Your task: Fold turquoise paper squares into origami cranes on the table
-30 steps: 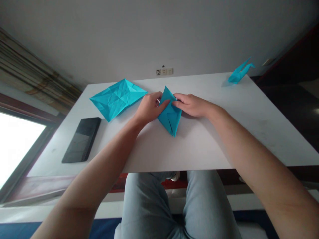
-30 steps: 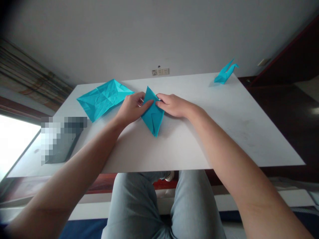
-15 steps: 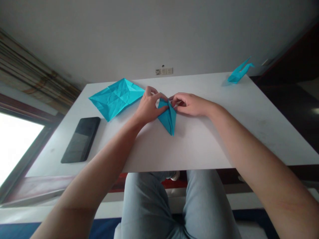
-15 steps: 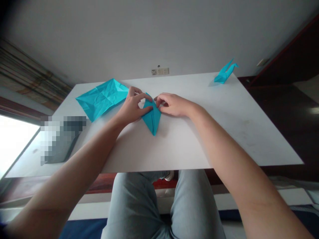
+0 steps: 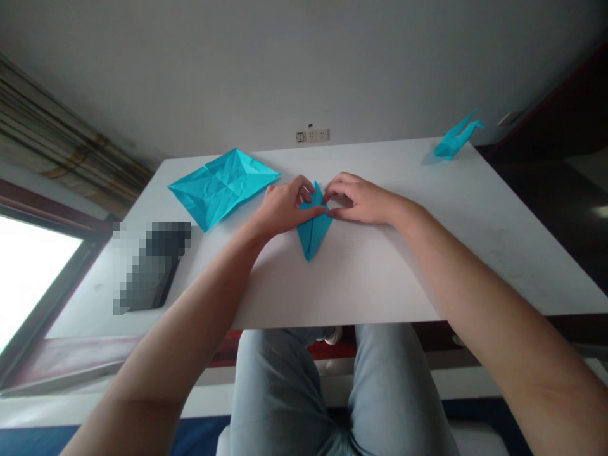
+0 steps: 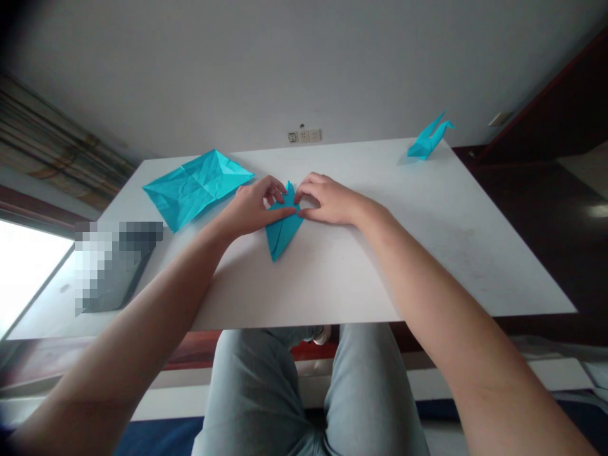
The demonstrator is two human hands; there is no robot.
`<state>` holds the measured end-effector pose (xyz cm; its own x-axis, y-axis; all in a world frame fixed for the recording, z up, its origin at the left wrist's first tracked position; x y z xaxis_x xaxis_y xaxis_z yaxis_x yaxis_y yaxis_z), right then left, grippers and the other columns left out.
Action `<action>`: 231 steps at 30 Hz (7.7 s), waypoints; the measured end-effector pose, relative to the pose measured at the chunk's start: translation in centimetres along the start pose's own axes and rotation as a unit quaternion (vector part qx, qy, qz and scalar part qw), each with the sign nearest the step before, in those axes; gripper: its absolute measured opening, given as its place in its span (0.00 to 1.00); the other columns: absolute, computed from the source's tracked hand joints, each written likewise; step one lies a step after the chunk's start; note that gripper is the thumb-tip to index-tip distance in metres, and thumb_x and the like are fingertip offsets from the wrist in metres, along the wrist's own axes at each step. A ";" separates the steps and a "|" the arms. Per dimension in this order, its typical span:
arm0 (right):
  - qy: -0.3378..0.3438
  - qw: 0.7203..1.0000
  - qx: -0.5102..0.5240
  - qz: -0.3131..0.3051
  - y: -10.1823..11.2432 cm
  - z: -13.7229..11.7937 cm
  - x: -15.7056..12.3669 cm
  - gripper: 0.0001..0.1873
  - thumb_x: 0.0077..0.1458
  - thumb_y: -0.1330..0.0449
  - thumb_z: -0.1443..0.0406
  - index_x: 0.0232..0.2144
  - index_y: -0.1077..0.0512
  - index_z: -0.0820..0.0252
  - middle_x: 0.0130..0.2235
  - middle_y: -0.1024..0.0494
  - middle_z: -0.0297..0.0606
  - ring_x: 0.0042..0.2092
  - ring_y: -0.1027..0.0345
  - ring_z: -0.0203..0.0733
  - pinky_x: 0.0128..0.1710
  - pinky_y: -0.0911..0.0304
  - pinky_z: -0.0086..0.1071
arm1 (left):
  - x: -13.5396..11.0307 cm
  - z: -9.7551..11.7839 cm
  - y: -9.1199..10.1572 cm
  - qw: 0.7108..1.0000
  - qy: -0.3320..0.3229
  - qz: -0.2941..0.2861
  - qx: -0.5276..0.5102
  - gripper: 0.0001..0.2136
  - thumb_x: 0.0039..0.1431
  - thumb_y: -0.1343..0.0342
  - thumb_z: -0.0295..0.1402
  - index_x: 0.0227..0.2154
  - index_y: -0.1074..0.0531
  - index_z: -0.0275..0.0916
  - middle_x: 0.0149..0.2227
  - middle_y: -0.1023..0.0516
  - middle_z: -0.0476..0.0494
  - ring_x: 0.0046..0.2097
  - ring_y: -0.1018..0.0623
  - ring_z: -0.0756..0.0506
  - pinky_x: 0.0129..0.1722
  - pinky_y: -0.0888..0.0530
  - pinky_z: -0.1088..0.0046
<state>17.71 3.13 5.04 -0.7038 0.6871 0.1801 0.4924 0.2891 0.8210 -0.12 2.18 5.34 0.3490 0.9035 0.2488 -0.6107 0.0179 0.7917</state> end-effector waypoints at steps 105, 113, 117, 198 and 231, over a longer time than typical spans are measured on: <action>-0.063 0.937 0.284 0.193 1.5 2.5 0.6 0.26 0.62 0.26 0.46 0.57 0.28 0.41 0.39 0.28 0.31 0.40 0.27 0.45 0.44 0.20 0.44 | 1.1 -1.3 0.2 0.910 0.056 0.101 -0.398 0.21 0.67 0.25 0.42 0.47 0.34 0.47 0.31 0.20 0.56 0.31 0.17 0.50 0.34 0.21 0.73; -0.006 0.931 0.329 0.157 0.6 0.7 1.0 0.23 0.61 0.25 0.49 0.49 0.30 0.45 0.39 0.26 0.30 0.39 0.27 0.42 0.42 0.20 0.40 | 0.8 0.3 0.1 0.911 0.053 0.083 -0.402 0.22 0.62 0.21 0.43 0.44 0.29 0.45 0.35 0.18 0.51 0.34 0.18 0.48 0.33 0.21 0.71; -0.017 0.926 0.350 0.142 0.8 0.1 0.8 0.20 0.62 0.29 0.52 0.51 0.28 0.46 0.41 0.23 0.32 0.41 0.26 0.44 0.43 0.19 0.41 | 0.8 -0.4 0.4 0.918 0.058 0.100 -0.380 0.19 0.63 0.22 0.42 0.45 0.27 0.45 0.35 0.18 0.50 0.35 0.18 0.48 0.35 0.21 0.73; -0.119 0.992 0.039 0.014 1.3 1.4 -0.6 0.22 0.53 0.21 0.56 0.49 0.17 0.52 0.48 0.19 0.43 0.43 0.27 0.49 0.45 0.31 0.42 | 0.1 0.5 -0.5 0.997 0.000 -0.064 0.040 0.22 0.63 0.26 0.46 0.56 0.18 0.44 0.55 0.13 0.39 0.56 0.17 0.36 0.57 0.25 0.58; -0.027 0.999 0.004 0.021 1.1 0.8 0.0 0.10 0.66 0.30 0.55 0.38 0.16 0.54 0.41 0.18 0.40 0.42 0.28 0.48 0.45 0.38 0.40 | 0.0 1.9 -0.3 0.994 -0.078 -0.068 -0.032 0.09 0.62 0.27 0.37 0.46 0.13 0.47 0.45 0.09 0.46 0.48 0.12 0.39 0.56 0.19 0.60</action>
<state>18.65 3.99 5.54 -0.6536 0.7342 0.1841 0.5252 0.2648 0.8087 1.45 1.33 6.15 0.5340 0.8136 0.2300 -0.5928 0.1663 0.7880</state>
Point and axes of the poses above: each hand's wrist, its own x-axis towards the middle knuckle, its own y-axis out of the back of the hand, z = x × y, the point moved 8 cm from there along x, towards the middle knuckle
